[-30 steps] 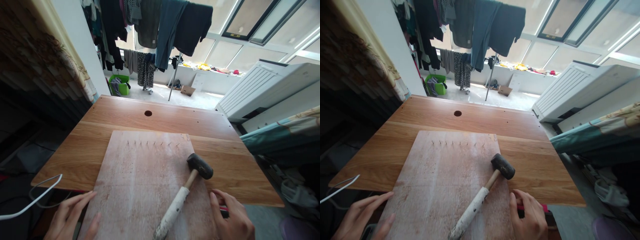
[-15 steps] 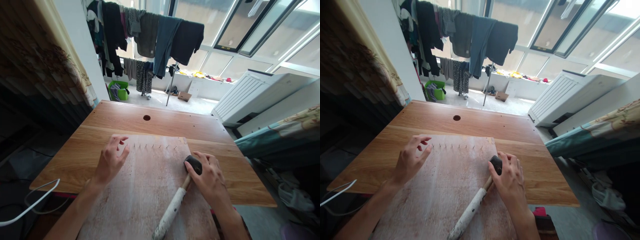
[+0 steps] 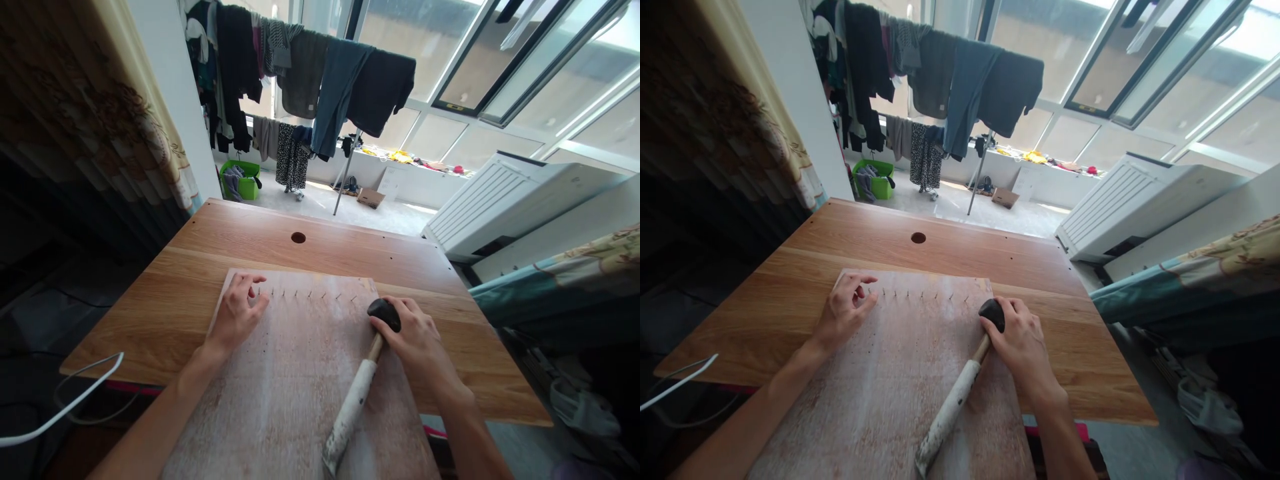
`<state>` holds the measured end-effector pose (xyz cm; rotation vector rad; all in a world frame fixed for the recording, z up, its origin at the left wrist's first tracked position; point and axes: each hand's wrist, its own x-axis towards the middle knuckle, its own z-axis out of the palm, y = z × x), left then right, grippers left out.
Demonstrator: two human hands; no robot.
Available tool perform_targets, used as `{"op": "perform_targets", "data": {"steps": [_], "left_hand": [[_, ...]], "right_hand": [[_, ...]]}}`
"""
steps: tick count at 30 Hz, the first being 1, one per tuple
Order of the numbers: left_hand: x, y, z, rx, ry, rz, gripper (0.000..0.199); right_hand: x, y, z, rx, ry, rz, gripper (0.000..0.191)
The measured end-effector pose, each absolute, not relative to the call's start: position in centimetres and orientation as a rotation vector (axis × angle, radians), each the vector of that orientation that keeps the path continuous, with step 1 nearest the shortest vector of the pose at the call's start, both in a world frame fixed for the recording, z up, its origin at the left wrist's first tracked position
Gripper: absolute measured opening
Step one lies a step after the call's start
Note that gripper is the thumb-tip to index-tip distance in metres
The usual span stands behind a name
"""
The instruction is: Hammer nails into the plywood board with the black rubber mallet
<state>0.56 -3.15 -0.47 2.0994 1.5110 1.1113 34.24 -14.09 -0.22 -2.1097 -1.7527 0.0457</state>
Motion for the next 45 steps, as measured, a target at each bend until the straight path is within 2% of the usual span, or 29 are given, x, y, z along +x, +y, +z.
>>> {"op": "perform_targets", "data": {"steps": [15, 27, 36, 45], "left_hand": [[0.5, -3.2, -0.5, 2.032, 1.565, 1.175, 0.019], [0.4, -3.5, 0.1, 2.11, 1.499, 1.206, 0.015], [0.4, -3.9, 0.3, 2.021, 1.53, 1.191, 0.014], [0.3, -3.9, 0.5, 1.947, 1.546, 1.142, 0.021]], "right_hand": [[27.3, -9.1, 0.1, -1.959, -1.647, -0.302, 0.023], [24.3, -7.7, 0.1, -1.599, -1.748, -0.141, 0.019], [24.0, -8.1, -0.5, -1.516, -1.863, -0.008, 0.009], [23.7, -7.9, -0.8, -1.517, -1.915, -0.023, 0.011]]}}
